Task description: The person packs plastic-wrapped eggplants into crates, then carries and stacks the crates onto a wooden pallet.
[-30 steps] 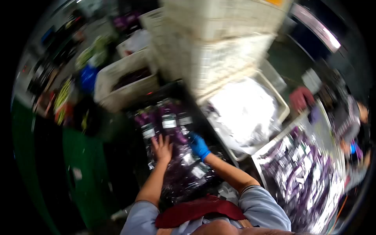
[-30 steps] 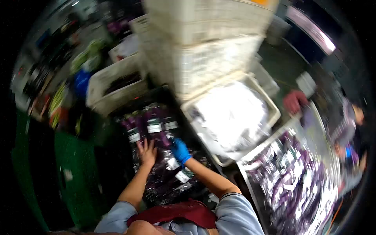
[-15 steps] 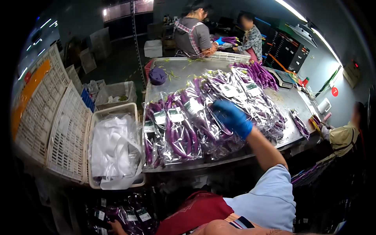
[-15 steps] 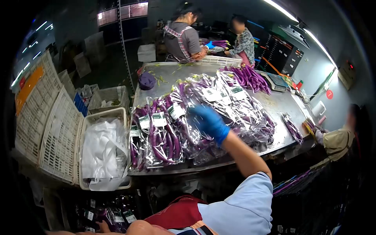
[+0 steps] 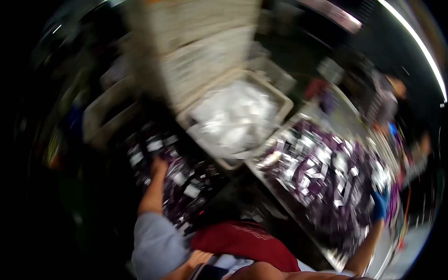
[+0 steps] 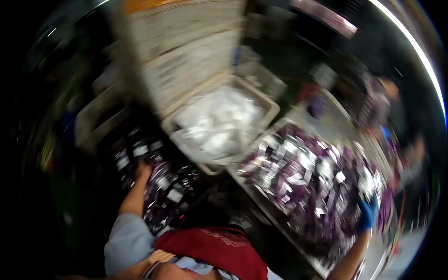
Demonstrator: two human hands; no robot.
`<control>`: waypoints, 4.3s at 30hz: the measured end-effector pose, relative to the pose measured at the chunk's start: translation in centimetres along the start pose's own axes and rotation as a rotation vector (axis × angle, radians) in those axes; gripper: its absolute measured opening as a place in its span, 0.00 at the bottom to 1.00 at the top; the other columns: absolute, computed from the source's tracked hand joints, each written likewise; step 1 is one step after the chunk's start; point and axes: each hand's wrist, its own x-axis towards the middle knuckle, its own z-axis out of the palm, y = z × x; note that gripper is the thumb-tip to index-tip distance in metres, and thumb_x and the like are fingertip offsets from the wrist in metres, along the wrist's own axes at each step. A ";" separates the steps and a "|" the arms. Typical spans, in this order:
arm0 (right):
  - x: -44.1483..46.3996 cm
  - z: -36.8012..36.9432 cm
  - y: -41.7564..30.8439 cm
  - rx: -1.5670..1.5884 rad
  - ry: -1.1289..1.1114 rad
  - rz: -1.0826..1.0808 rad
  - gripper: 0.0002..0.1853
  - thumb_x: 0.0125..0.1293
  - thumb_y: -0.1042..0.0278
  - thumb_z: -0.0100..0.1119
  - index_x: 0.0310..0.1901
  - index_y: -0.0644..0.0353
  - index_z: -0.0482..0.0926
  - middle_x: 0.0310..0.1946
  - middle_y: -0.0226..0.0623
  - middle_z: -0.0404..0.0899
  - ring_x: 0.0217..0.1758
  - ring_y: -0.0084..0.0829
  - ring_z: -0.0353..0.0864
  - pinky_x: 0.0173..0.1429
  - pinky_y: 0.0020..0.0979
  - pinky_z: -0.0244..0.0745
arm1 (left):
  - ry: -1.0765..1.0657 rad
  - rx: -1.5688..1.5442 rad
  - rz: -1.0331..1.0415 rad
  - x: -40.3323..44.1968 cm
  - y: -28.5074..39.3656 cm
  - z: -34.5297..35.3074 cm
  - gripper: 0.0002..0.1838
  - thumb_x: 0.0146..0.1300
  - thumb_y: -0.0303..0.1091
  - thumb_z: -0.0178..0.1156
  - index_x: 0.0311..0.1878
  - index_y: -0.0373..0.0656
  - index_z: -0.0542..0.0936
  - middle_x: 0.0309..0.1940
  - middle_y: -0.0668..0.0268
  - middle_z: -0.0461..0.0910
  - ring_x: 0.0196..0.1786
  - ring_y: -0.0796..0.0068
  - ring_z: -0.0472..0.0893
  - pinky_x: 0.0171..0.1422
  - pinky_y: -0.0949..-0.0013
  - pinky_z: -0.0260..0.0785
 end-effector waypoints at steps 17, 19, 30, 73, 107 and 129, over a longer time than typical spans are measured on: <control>-20.5 52.9 -18.9 0.412 -1.132 -0.061 0.36 0.47 0.82 0.59 0.60 0.68 0.54 0.51 0.39 0.67 0.53 0.27 0.66 0.54 0.27 0.64 | 0.235 -0.596 -0.023 9.1 -4.7 5.6 0.39 0.48 0.43 0.55 0.65 0.55 0.51 0.45 0.35 0.64 0.47 0.40 0.68 0.53 0.53 0.60; -23.1 60.1 -18.0 0.503 -1.241 -0.147 0.36 0.48 0.82 0.57 0.61 0.67 0.53 0.51 0.38 0.67 0.51 0.27 0.67 0.54 0.26 0.63 | 0.368 -0.676 0.059 6.0 -4.3 3.2 0.37 0.50 0.40 0.54 0.64 0.54 0.53 0.44 0.36 0.65 0.44 0.41 0.69 0.52 0.54 0.61; -30.6 78.0 -4.6 -0.331 -1.088 -0.556 0.27 0.54 0.62 0.53 0.56 0.53 0.59 0.41 0.58 0.70 0.41 0.55 0.72 0.41 0.46 0.68 | 0.340 -0.484 0.060 3.0 -3.0 2.6 0.33 0.55 0.39 0.53 0.63 0.51 0.53 0.53 0.42 0.58 0.54 0.46 0.62 0.57 0.55 0.57; 1.0 -13.6 7.9 0.131 0.041 0.427 0.19 0.51 0.60 0.60 0.39 0.67 0.74 0.28 0.34 0.75 0.29 0.24 0.71 0.34 0.26 0.66 | -1.429 -0.269 1.157 -51.7 42.1 15.9 0.09 0.52 0.35 0.57 0.28 0.38 0.75 0.24 0.67 0.73 0.19 0.75 0.70 0.24 0.74 0.65; -27.4 44.4 -9.2 1.077 -1.035 0.910 0.11 0.40 0.77 0.50 0.29 0.69 0.75 0.30 0.44 0.78 0.37 0.38 0.77 0.48 0.39 0.71 | -0.970 -1.009 0.175 0.4 -11.2 -3.8 0.08 0.46 0.21 0.51 0.19 0.46 0.65 0.26 0.69 0.76 0.29 0.79 0.76 0.33 0.79 0.69; -36.6 45.7 -5.6 0.942 -1.108 1.328 0.21 0.44 0.82 0.48 0.45 0.67 0.71 0.41 0.41 0.75 0.48 0.39 0.72 0.58 0.42 0.61 | -1.096 -0.845 0.084 1.5 -12.4 -4.6 0.16 0.49 0.22 0.43 0.43 0.32 0.69 0.42 0.54 0.74 0.40 0.66 0.76 0.41 0.67 0.71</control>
